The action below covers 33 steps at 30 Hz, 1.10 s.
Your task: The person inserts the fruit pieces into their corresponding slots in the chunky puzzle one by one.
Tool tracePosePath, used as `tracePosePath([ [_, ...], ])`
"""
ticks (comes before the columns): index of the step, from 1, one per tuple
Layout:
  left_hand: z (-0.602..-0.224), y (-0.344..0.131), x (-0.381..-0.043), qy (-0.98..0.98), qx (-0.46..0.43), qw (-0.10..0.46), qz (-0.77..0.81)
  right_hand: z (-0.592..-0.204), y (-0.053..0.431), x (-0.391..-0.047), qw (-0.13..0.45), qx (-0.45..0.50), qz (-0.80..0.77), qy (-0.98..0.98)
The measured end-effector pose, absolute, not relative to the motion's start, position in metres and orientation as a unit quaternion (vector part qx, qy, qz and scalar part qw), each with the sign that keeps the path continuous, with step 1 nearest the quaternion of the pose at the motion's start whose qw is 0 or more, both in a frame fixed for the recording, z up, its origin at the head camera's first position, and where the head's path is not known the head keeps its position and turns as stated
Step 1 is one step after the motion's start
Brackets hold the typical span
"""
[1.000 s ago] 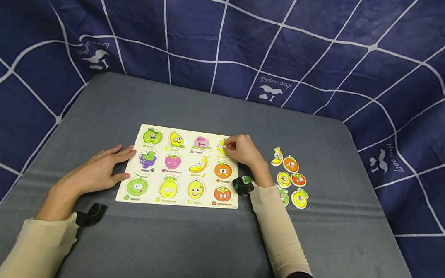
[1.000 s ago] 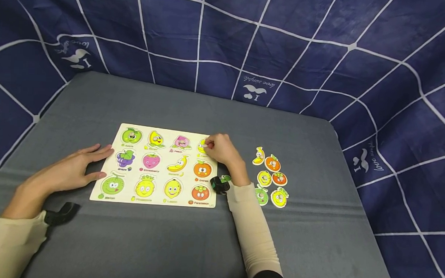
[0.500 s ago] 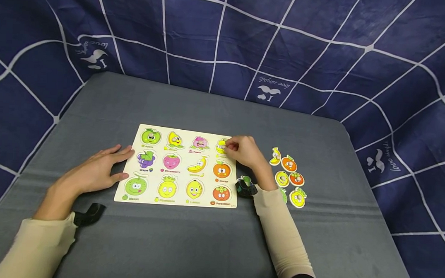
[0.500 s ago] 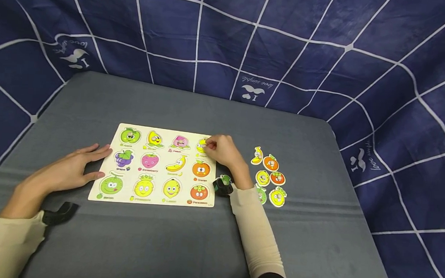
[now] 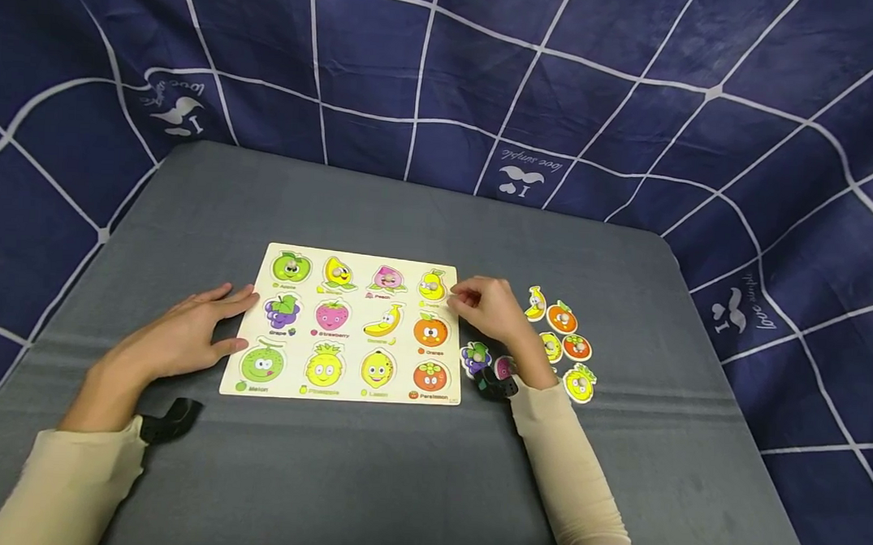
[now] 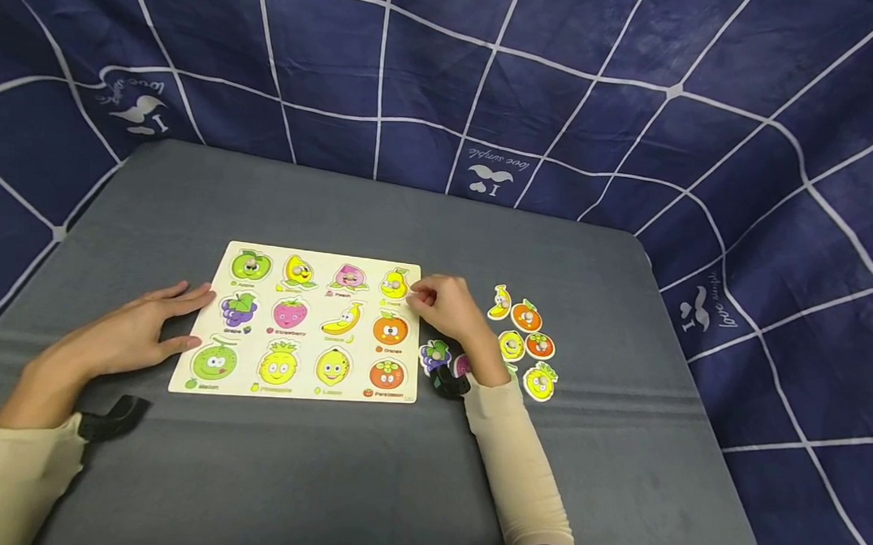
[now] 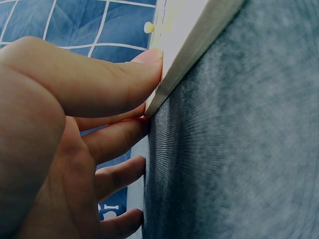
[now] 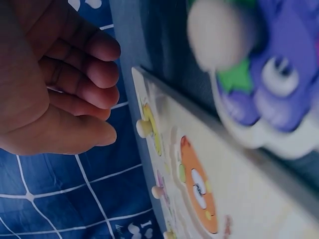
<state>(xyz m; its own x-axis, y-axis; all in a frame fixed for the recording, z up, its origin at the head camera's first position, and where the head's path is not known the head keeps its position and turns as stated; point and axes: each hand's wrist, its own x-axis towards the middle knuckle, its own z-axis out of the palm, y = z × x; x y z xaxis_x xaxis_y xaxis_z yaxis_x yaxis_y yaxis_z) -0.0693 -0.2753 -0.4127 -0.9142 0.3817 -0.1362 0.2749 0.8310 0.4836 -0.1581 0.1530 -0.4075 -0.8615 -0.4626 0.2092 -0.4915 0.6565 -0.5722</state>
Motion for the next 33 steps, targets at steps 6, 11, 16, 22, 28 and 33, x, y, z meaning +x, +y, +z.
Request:
tracePosePath([
  [6, -0.414, -0.277, -0.070, 0.949, 0.176, 0.114, 0.236, -0.413, 0.167, -0.147, 0.023, 0.262, 0.332, -0.906],
  [11, -0.412, -0.277, -0.070, 0.949, 0.173, 0.118, 0.237, -0.416, 0.175, -0.142, 0.023, 0.265, 0.331, -0.905],
  [16, -0.413, -0.276, -0.070, 0.949, 0.177, 0.116, 0.234, -0.417, 0.183, -0.133, 0.030, 0.272, 0.330, -0.903],
  [22, -0.415, -0.278, -0.070, 0.948, 0.177, 0.113, 0.238, -0.416, 0.193, -0.122, 0.038, 0.281, 0.329, -0.901],
  [28, -0.415, -0.277, -0.069, 0.948, 0.175, 0.115, 0.239, -0.416, 0.198, -0.117, 0.045, 0.295, 0.320, -0.899],
  [33, -0.414, -0.276, -0.070, 0.949, 0.175, 0.115, 0.236, -0.416, 0.201, -0.112, 0.040, 0.302, 0.316, -0.898],
])
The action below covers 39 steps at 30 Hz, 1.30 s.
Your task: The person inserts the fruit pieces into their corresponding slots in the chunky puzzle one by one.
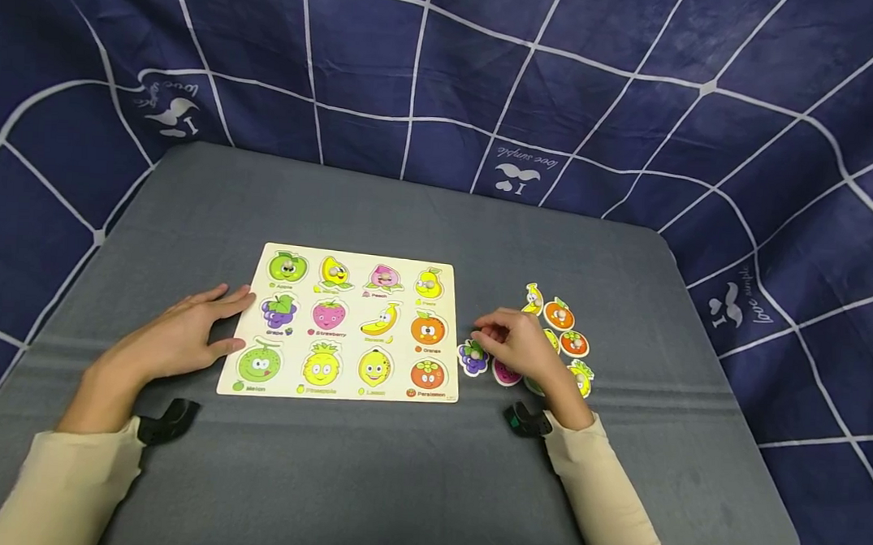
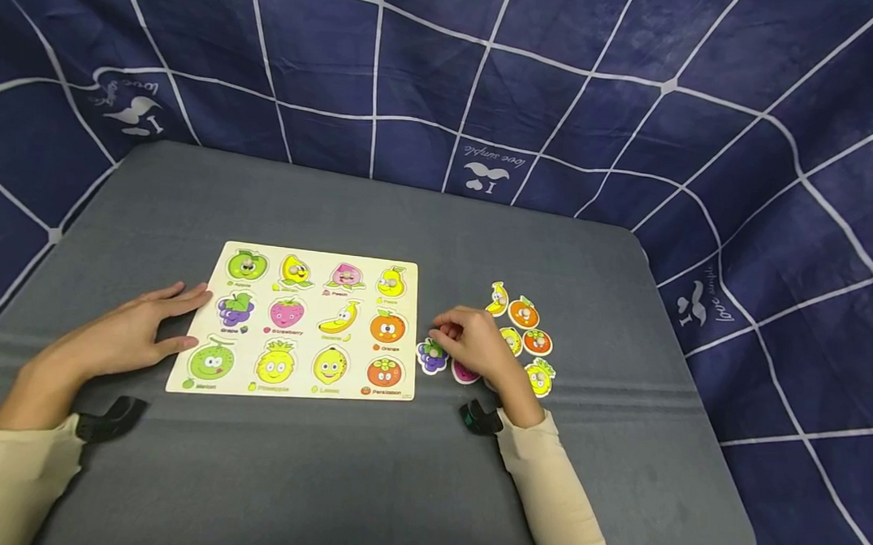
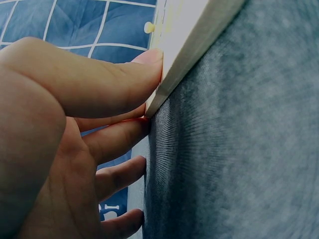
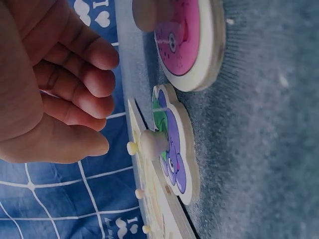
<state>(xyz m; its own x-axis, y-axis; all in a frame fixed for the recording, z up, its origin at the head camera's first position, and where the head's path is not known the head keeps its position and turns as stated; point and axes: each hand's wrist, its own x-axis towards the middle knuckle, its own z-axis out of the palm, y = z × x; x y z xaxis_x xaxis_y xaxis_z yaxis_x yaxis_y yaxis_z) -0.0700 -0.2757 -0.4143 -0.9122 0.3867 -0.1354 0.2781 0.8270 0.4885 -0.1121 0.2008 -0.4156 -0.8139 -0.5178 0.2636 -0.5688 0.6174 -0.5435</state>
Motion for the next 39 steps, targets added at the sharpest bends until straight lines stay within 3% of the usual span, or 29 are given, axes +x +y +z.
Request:
tracePosePath([
  [39, -0.414, -0.276, -0.071, 0.947, 0.174, 0.120, 0.241, -0.423, 0.203, -0.095, -0.005, 0.336, 0.312, -0.889],
])
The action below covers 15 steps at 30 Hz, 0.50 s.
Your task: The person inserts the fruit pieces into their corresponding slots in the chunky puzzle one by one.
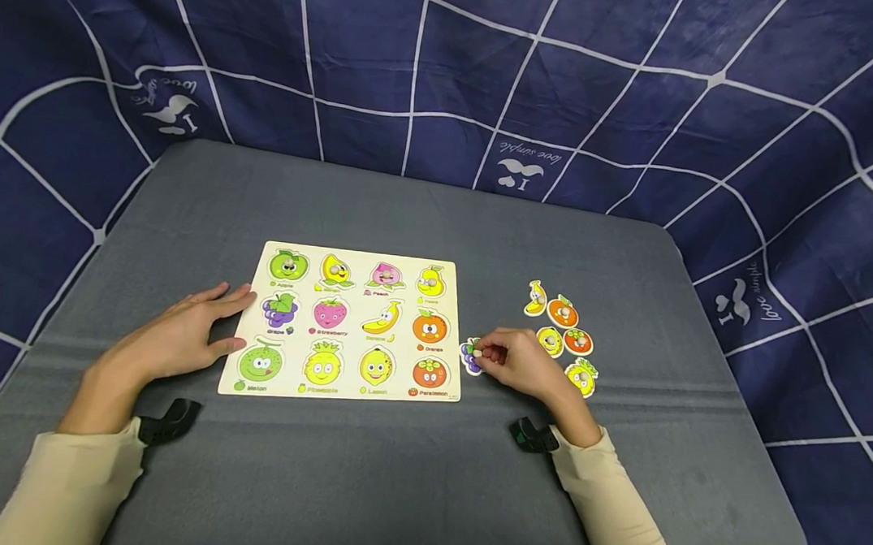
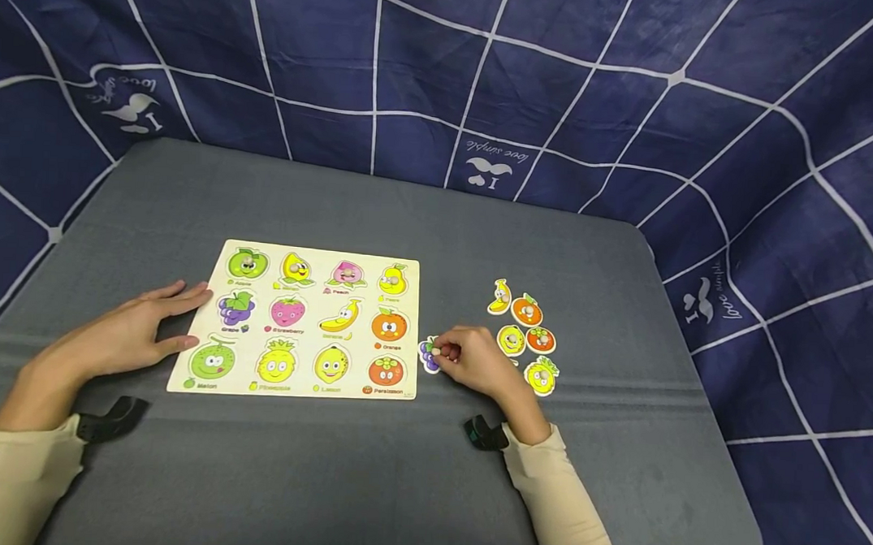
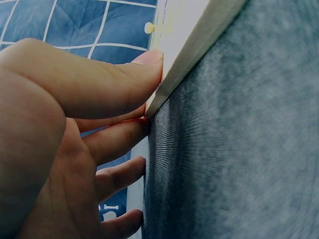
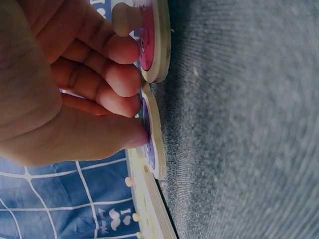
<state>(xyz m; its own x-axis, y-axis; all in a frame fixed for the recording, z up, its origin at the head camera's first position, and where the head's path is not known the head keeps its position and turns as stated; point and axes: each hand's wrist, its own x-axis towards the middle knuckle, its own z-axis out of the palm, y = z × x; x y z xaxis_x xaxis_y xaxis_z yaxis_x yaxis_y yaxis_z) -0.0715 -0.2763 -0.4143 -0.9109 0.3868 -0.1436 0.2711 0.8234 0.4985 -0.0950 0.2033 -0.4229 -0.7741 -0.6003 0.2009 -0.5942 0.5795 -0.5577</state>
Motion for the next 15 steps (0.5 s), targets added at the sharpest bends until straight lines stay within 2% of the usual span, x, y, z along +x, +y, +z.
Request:
tracePosePath([
  [15, -0.4139, -0.2746, -0.0715, 0.948, 0.171, 0.123, 0.240, -0.4215, 0.2040, -0.0943, 0.009, -0.333, -0.309, 0.891],
])
